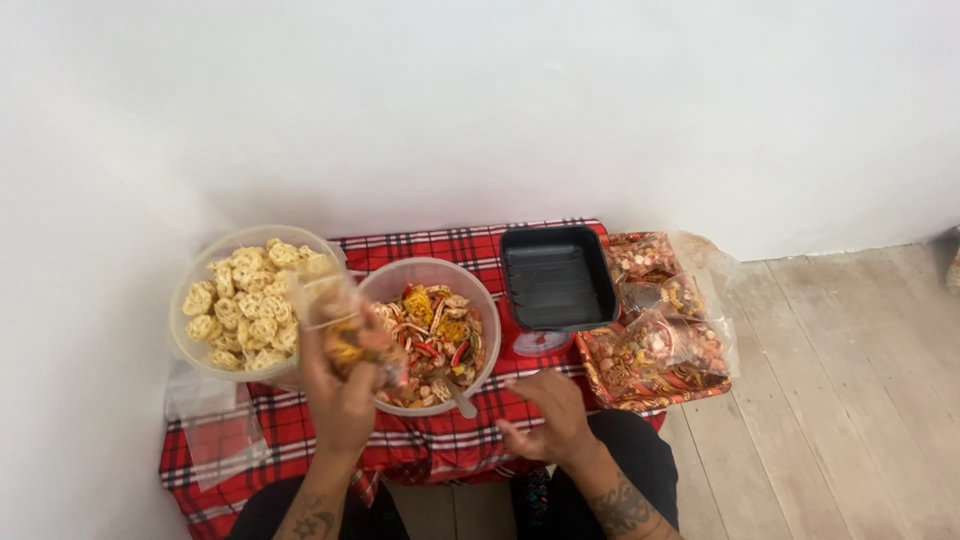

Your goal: Filling small plastic bags with a snack mix using a spoon from a large bowl.

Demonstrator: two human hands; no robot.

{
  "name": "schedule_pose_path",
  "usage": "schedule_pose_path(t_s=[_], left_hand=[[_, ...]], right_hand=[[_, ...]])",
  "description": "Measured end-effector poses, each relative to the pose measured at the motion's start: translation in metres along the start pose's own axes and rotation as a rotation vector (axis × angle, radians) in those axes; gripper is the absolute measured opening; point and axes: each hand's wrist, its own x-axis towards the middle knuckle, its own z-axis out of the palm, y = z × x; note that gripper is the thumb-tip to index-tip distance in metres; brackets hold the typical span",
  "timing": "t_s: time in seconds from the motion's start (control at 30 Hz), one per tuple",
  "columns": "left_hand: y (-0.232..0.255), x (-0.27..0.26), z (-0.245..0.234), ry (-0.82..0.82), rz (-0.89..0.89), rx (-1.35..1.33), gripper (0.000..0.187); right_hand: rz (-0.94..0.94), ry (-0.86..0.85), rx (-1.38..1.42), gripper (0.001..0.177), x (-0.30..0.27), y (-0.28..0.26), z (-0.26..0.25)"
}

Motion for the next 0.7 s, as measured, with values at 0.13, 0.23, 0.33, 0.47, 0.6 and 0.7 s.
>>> schedule_pose_path(t_s=[0.13,0.23,0.33,0.47,0.6,0.7], left_hand=[[-0.012,-0.003,-0.030,0.061,0.127,0.076,0.083],[-0.015,-0.013,-0.041,0.091,0.112,0.205,0.084],[-0.027,-0.022,-0.052,0.095,-0.005,0.141,0.085],[-0.028,-0.022,-0.060,0.159,-0.109,0.115,0.072],[-0.027,-0.016,-0.067,0.184,-0.084,0.071,0.064],[-0.023,-0.015,-0.063,0.175,-0.101,0.172,0.088]], right_hand=[[0.075,-0.180,-0.054,0.057,0.010,-0.020,0.014],[0.082,-0.226,-0.009,0.046,0.034,-0.037,0.020],[0.090,-0.313,0.059,0.016,0.059,-0.045,0.023],[0.152,-0.355,-0.019,0.009,0.055,-0.029,0.034],[0.307,-0.273,-0.054,0.008,0.075,-0.022,0.031],[0.378,-0.124,-0.082,0.011,0.103,-0.037,0.024]])
